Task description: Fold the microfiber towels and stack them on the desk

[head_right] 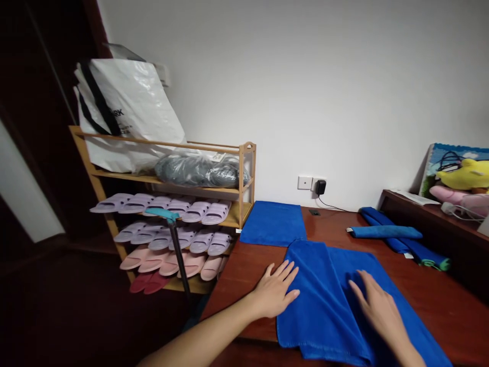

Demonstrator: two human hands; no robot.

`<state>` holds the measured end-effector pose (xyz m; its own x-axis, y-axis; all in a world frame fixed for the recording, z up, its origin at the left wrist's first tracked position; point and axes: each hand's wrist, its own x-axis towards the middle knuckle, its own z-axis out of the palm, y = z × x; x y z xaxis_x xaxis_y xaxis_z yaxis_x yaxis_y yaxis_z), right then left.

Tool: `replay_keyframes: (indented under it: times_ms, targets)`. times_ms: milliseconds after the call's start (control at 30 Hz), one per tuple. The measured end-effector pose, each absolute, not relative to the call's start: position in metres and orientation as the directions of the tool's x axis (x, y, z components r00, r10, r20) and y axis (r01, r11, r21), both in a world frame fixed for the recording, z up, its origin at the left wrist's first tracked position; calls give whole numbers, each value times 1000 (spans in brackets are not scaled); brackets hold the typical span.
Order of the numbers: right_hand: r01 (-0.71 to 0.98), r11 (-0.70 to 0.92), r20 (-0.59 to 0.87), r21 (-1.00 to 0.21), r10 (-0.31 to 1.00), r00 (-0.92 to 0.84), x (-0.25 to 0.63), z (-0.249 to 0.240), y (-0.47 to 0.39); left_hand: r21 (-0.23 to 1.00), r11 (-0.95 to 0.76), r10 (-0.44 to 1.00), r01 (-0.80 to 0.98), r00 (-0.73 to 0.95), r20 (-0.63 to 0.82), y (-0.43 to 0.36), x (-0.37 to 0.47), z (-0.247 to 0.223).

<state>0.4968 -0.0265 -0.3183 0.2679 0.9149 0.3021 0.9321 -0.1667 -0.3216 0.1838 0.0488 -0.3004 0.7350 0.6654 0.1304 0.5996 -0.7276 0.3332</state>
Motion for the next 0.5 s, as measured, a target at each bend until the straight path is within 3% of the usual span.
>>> replay_keyframes:
  times_ms: [67,133,200,367,500]
  targets:
    - [953,-251,244,-168,926,287,552,-350,-28,319,-730,665,604,735,130,48,185,-303]
    - [985,-173,226,-5,959,169,587,-375,-33,307,-734,661,605,741,119,46,183,-302]
    - [989,-124,237,85,966,101,603,-389,-37,294,-739,654,606,750,99,41,176,-299]
    - [989,-65,327,134,945,18,609,-398,-40,263,-730,670,631,737,91,13,139,-283]
    - [995,-22,375,99,927,-17,615,-401,-40,244,-686,719,685,690,85,-9,102,-276]
